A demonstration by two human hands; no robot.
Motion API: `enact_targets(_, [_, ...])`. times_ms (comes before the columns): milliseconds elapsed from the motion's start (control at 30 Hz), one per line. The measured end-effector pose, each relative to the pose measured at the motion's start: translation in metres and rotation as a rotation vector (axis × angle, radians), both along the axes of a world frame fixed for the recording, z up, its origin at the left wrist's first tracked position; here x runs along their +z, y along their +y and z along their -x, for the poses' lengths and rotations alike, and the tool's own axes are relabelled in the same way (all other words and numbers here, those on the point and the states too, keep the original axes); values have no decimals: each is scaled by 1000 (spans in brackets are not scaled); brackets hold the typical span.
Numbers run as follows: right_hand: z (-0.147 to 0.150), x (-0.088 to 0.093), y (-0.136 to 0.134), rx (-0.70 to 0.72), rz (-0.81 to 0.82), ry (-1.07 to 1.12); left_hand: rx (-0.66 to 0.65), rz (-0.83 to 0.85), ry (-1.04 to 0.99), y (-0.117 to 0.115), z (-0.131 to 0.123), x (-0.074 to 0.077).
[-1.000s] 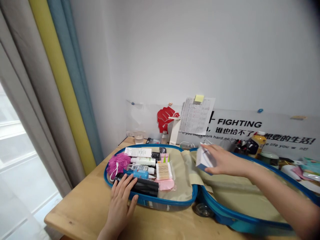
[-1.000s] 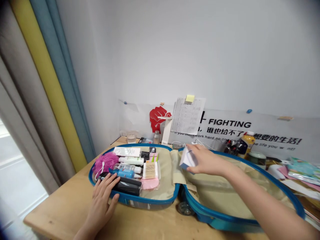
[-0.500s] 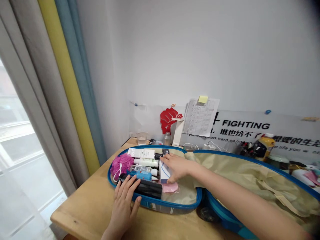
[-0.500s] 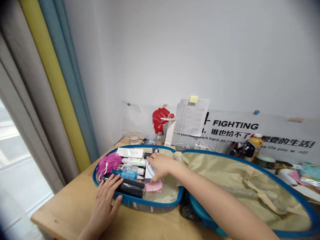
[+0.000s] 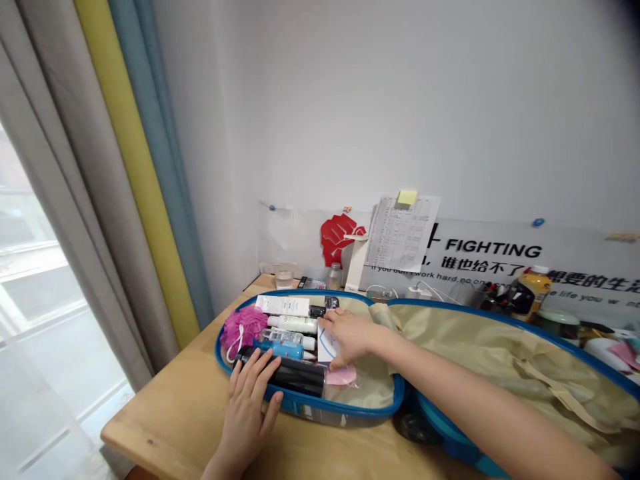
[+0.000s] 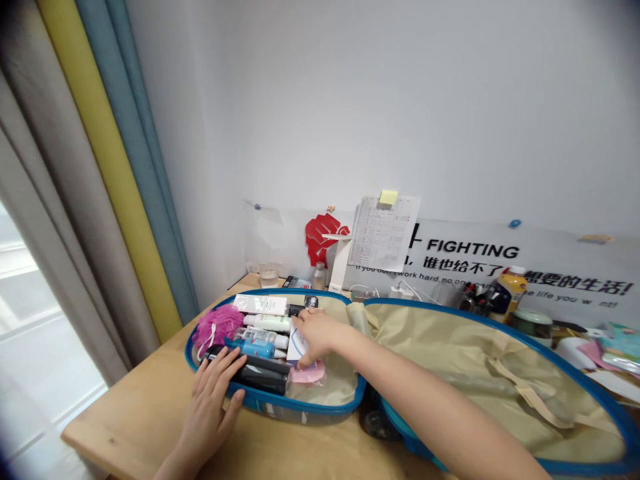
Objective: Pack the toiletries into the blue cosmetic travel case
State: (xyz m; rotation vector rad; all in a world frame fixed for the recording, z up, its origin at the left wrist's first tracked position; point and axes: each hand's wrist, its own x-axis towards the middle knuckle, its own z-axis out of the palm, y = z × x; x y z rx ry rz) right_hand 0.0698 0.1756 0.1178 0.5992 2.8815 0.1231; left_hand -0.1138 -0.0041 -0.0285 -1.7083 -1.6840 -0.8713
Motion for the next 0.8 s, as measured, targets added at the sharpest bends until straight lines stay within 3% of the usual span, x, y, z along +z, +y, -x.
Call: enact_targets(800, [-2, -5, 3, -27, 54, 9, 2, -14, 10, 0, -1, 4])
